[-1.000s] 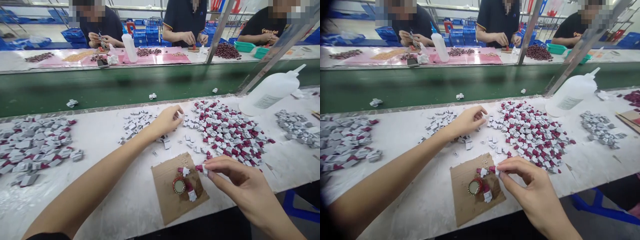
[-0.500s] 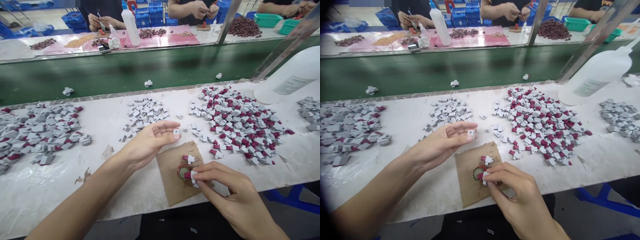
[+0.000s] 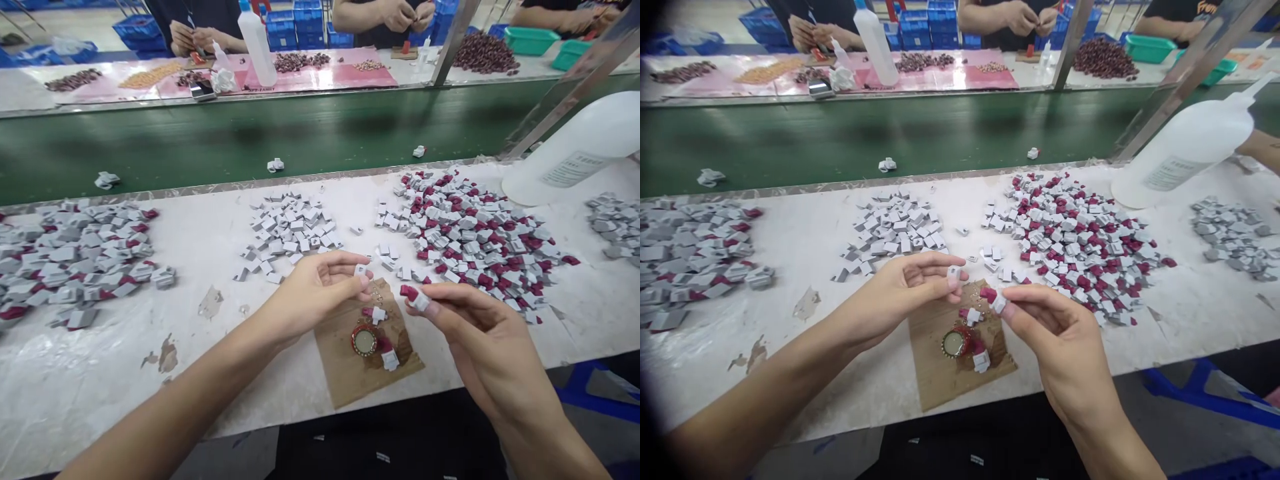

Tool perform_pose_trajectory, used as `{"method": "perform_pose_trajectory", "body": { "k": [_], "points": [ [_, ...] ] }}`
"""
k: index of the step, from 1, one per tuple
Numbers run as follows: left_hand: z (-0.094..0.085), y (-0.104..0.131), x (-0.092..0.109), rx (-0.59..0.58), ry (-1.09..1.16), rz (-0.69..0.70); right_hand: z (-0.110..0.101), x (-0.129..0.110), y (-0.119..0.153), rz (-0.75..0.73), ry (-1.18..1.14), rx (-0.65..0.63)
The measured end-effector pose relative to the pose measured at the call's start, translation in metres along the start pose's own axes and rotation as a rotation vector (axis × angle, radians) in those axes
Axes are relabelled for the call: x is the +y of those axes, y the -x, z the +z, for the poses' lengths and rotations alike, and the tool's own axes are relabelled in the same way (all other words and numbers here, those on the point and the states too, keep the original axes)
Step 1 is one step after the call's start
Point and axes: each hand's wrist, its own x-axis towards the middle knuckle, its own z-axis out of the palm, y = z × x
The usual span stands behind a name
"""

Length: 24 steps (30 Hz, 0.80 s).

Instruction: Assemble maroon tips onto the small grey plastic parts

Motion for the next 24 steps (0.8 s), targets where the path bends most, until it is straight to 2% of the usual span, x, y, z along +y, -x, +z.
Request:
{"method": "perform_pose_trajectory", "body": {
  "k": [3,6,9,12,18,24],
  "points": [
    [0.007,0.0,0.006,-0.036,0.034,0.016,0.004,0.003,-0.01,0.1,-0.176,0.051],
    [0.012,-0.004,0.006,-0.049,0.06,0.072,0.007,0.002,-0.016,0.113,-0.244,0.053],
    [0.015,-0.008,0.003,-0.036,0.09,0.105,0.009,0.002,-0.018,0.078,-0.235,0.056],
    [0.017,-0.01,0.001,-0.074,0.111,0.105,0.01,0.001,-0.018,0.031,-0.217,0.066],
    [0.017,-0.008,-0.001,-0.1,0.054,0.13,0.013,0.0,-0.018,-0.026,-0.176,-0.006],
    [0.016,-0.009,-0.001,-0.104,0.049,0.116,0.011,0.004,-0.018,-0.048,-0.133,-0.016]
  ]
}}
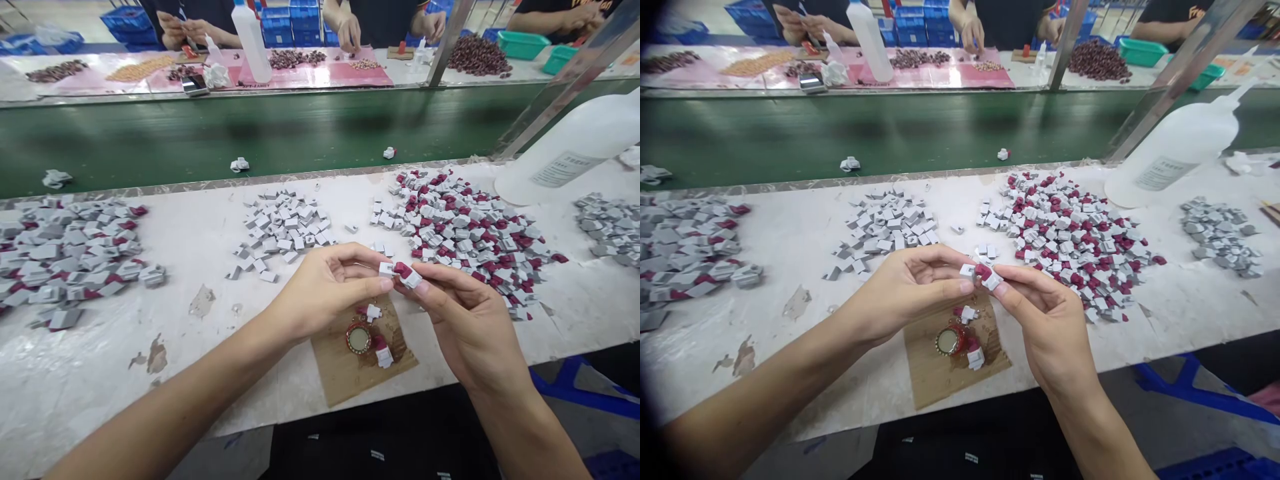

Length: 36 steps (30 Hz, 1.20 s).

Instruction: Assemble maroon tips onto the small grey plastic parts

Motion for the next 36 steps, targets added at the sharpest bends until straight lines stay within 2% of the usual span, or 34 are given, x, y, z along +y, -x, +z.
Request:
{"method": "perform_pose_trajectory", "body": {
  "k": [3,8,12,15,16,17,19,21,24,26,28,30,32,34,36],
  "points": [
    [0.0,-0.001,0.0,0.004,-0.017,0.002,-0.003,0.001,-0.001,-0.021,0.067,-0.025],
    [-0.002,0.0,-0.001,-0.019,-0.076,0.044,-0.005,-0.003,-0.007,-0.059,0.16,-0.16],
    [-0.011,-0.008,0.01,-0.011,-0.166,0.125,0.003,-0.016,-0.029,-0.041,0.23,-0.197],
    [-0.03,-0.03,0.03,0.053,-0.411,0.233,0.018,-0.031,-0.073,-0.099,0.546,-0.254],
    [-0.039,-0.041,0.038,0.124,-0.504,0.273,0.026,-0.036,-0.094,-0.145,0.697,-0.243],
    [-0.05,-0.055,0.046,0.226,-0.58,0.31,0.034,-0.039,-0.118,-0.203,0.863,-0.168],
    [-0.072,-0.086,0.06,0.445,-0.639,0.339,0.052,-0.041,-0.17,-0.244,0.969,-0.07],
    [-0.095,-0.121,0.068,0.583,-0.631,0.28,0.072,-0.036,-0.219,-0.233,1.046,-0.028],
    [-0.124,-0.167,0.071,0.635,-0.646,0.23,0.097,-0.02,-0.274,-0.174,1.125,0.002],
    [-0.138,-0.188,0.07,0.646,-0.674,0.199,0.11,-0.008,-0.294,-0.147,1.145,-0.005],
    [-0.147,-0.199,0.068,0.65,-0.713,0.172,0.118,0.0,-0.303,-0.145,1.137,-0.032],
    [-0.15,-0.199,0.067,0.648,-0.771,0.17,0.12,0.0,-0.305,-0.162,1.106,-0.065],
    [-0.143,-0.191,0.067,0.634,-0.85,0.202,0.116,-0.006,-0.301,-0.184,1.049,-0.096],
    [-0.127,-0.179,0.065,0.571,-0.939,0.264,0.106,-0.018,-0.289,-0.21,0.971,-0.124],
    [-0.104,-0.166,0.061,0.423,-1.021,0.329,0.09,-0.032,-0.268,-0.238,0.892,-0.138]
  ]
}}
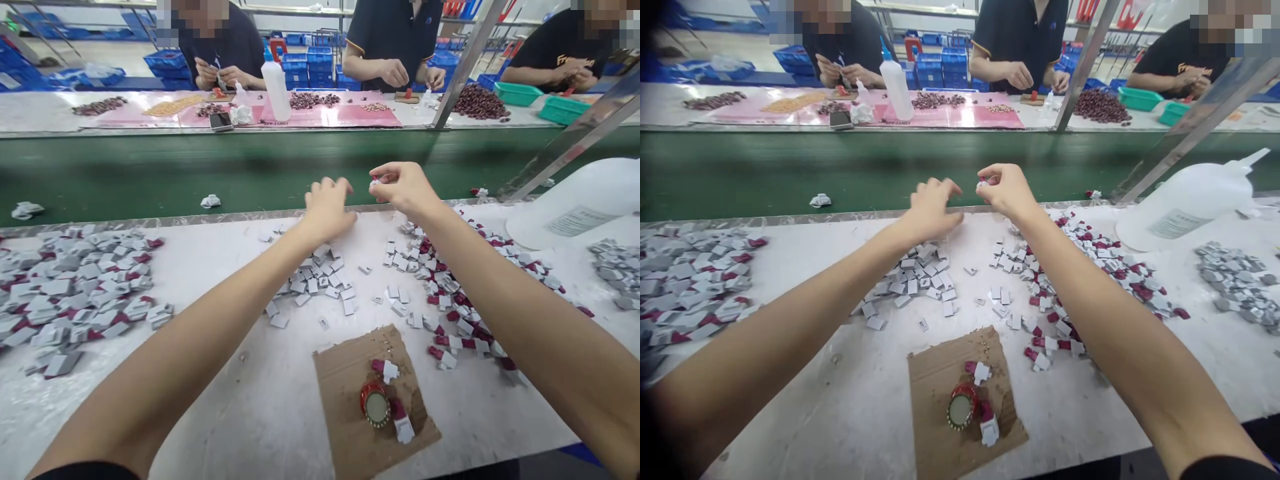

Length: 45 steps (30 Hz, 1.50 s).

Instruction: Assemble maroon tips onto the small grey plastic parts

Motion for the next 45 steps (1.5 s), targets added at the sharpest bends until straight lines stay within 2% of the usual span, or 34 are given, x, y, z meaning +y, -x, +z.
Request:
{"method": "perform_pose_trajectory", "body": {
  "k": [4,6,9,14,17,19,22,24,27,32,35,38,41,45],
  "points": [
    [0.025,0.027,0.033,-0.246,-0.021,0.24,-0.043,0.006,0.073,-0.015,-0.101,0.062],
    [0.037,0.03,0.04,-0.292,-0.029,0.283,-0.059,0.014,0.116,0.018,-0.142,0.053],
    [0.046,0.024,0.041,-0.325,-0.025,0.287,-0.072,0.025,0.176,0.109,-0.251,0.004],
    [0.035,0.018,0.035,-0.326,0.036,0.251,-0.074,0.03,0.244,0.171,-0.324,-0.048],
    [0.019,0.035,0.035,-0.3,0.112,0.189,-0.071,0.028,0.272,0.14,-0.31,-0.024],
    [0.008,0.054,0.036,-0.334,0.248,0.121,-0.067,0.027,0.287,0.11,-0.299,-0.029],
    [-0.003,0.088,0.038,-0.414,0.706,-0.104,-0.059,0.025,0.305,0.077,-0.327,-0.043],
    [-0.007,0.11,0.04,-0.42,1.0,-0.265,-0.053,0.024,0.312,0.098,-0.37,-0.017],
    [-0.008,0.135,0.042,-0.401,1.161,-0.387,-0.047,0.021,0.315,0.108,-0.419,-0.004],
    [-0.016,0.166,0.042,-0.411,1.103,-0.412,-0.045,0.011,0.315,0.058,-0.411,-0.093],
    [-0.022,0.179,0.041,-0.45,0.898,-0.316,-0.043,0.005,0.318,0.014,-0.418,-0.133],
    [-0.022,0.187,0.039,-0.376,0.707,-0.224,-0.039,0.003,0.322,-0.016,-0.416,-0.167],
    [-0.017,0.193,0.04,-0.332,0.732,-0.229,-0.034,0.005,0.324,-0.012,-0.387,-0.179],
    [-0.011,0.198,0.045,-0.34,0.852,-0.319,-0.031,0.009,0.325,-0.012,-0.374,-0.184]
  ]
}}
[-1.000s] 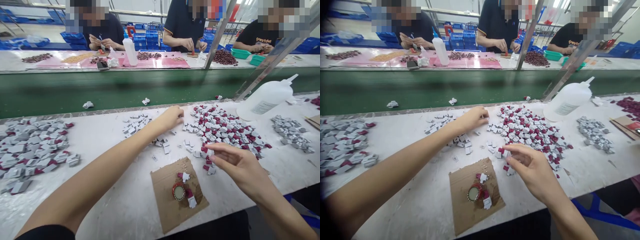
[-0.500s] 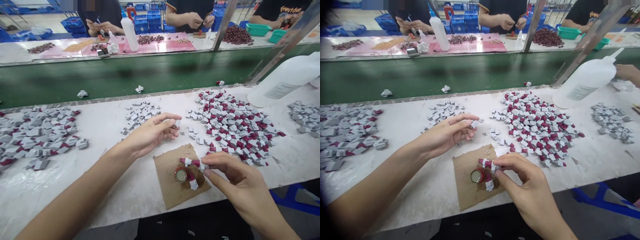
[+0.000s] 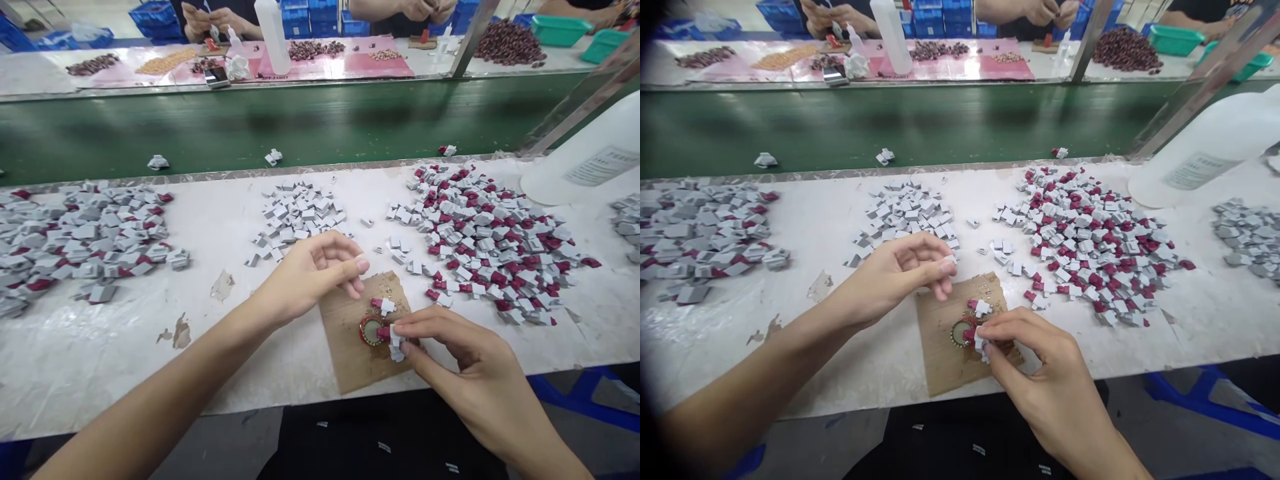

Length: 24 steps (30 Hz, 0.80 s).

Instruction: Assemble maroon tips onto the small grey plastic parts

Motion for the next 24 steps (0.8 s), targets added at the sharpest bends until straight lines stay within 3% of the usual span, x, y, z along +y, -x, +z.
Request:
{"method": "perform_pose_trajectory", "body": {
  "k": [8,12,18,24],
  "points": [
    [0.003,0.007,0.002,-0.016,0.057,-0.169,0.0,0.0,0.001,0.023,-0.042,0.015],
    [0.005,0.007,0.003,-0.015,0.056,-0.1,-0.007,-0.001,-0.006,0.074,-0.191,0.099],
    [0.03,0.0,0.003,-0.097,0.206,0.018,-0.013,0.001,-0.036,0.191,-0.597,0.315],
    [0.041,-0.008,0.002,-0.138,0.238,0.042,-0.011,0.001,-0.05,0.199,-0.704,0.312]
  ]
}}
